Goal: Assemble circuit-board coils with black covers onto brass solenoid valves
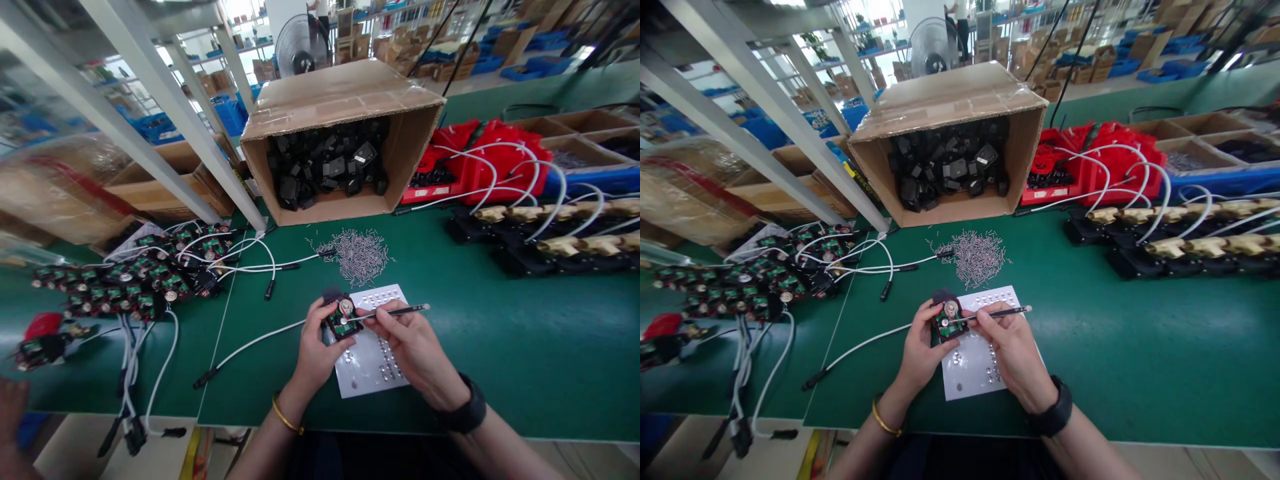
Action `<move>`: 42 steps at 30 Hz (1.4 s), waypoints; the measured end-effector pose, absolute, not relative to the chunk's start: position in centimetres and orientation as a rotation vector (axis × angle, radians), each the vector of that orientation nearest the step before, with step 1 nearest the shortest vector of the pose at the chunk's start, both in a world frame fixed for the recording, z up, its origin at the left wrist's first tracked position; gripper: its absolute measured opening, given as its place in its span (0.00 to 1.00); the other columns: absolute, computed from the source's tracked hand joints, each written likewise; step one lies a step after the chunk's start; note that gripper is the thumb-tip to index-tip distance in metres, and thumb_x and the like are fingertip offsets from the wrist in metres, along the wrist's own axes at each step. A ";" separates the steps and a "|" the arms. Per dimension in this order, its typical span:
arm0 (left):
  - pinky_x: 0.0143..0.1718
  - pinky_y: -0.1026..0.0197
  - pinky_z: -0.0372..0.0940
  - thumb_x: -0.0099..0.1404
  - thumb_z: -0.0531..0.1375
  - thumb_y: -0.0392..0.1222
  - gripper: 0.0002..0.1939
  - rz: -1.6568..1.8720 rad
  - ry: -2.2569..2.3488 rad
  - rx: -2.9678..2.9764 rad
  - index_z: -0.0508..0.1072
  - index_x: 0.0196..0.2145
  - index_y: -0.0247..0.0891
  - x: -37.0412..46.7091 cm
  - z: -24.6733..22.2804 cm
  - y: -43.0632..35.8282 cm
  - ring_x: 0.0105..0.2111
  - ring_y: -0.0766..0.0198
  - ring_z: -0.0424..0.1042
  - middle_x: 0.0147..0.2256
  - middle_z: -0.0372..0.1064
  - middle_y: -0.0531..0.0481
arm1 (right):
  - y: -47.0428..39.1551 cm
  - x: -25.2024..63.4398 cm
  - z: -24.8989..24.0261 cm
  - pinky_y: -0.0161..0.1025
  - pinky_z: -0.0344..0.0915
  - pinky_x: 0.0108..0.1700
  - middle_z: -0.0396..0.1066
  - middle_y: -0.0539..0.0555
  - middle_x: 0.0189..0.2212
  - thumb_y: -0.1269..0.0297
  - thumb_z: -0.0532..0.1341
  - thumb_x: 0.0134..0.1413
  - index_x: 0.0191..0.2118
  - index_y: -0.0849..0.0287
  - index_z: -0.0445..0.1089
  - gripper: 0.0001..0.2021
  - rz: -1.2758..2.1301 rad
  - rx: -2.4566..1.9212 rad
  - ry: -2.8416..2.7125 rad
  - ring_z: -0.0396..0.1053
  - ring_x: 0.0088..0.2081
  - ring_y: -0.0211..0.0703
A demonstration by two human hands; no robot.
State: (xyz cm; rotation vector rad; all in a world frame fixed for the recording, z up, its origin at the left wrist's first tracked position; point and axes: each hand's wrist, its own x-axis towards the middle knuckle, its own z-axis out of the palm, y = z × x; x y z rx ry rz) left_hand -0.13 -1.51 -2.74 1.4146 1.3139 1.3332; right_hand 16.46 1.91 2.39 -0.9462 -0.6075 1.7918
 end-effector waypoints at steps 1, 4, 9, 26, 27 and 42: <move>0.58 0.46 0.51 0.50 0.67 0.37 0.29 1.335 1.318 1.405 0.64 0.49 0.42 -0.1 -2.7 -1.5 0.57 0.51 0.56 0.56 0.54 0.43 | 1.9 16.3 2.4 0.34 0.67 0.40 0.76 0.53 0.30 0.62 0.69 0.42 0.28 0.59 0.70 0.09 1.778 -0.952 -0.620 0.72 0.33 0.38; 0.59 0.47 0.50 0.51 0.67 0.36 0.31 1.334 1.335 1.333 0.62 0.51 0.42 0.1 -2.5 -1.6 0.57 0.51 0.57 0.55 0.55 0.44 | 1.9 16.2 2.4 0.33 0.67 0.36 0.76 0.53 0.30 0.63 0.70 0.41 0.27 0.59 0.71 0.09 1.754 -0.973 -0.631 0.70 0.29 0.36; 0.61 0.48 0.48 0.50 0.67 0.33 0.43 1.322 1.328 1.192 0.51 0.59 0.43 0.5 -2.0 -1.7 0.59 0.52 0.53 0.59 0.52 0.43 | 2.0 16.1 2.7 0.38 0.67 0.38 0.75 0.53 0.29 0.61 0.71 0.39 0.26 0.59 0.70 0.11 1.723 -1.015 -0.654 0.71 0.31 0.41; 0.59 0.49 0.53 0.47 0.67 0.35 0.39 1.345 1.394 1.169 0.58 0.56 0.39 0.9 -1.4 -1.7 0.57 0.49 0.56 0.55 0.57 0.42 | 1.8 15.7 3.5 0.40 0.67 0.37 0.75 0.54 0.29 0.58 0.71 0.37 0.27 0.59 0.69 0.13 1.661 -1.102 -0.730 0.72 0.33 0.45; 0.59 0.49 0.53 0.47 0.67 0.35 0.39 1.345 1.396 1.172 0.58 0.56 0.39 0.9 -1.4 -1.7 0.57 0.49 0.57 0.55 0.57 0.42 | 1.8 15.7 3.5 0.39 0.67 0.37 0.75 0.54 0.29 0.59 0.71 0.37 0.27 0.59 0.69 0.13 1.660 -1.099 -0.730 0.71 0.33 0.44; 0.60 0.46 0.49 0.50 0.67 0.37 0.34 1.313 1.476 1.443 0.59 0.53 0.42 0.4 -1.1 -1.5 0.59 0.49 0.50 0.59 0.47 0.42 | 2.0 15.8 3.2 0.39 0.66 0.38 0.75 0.54 0.29 0.59 0.70 0.39 0.28 0.59 0.69 0.12 1.668 -1.088 -0.768 0.71 0.33 0.43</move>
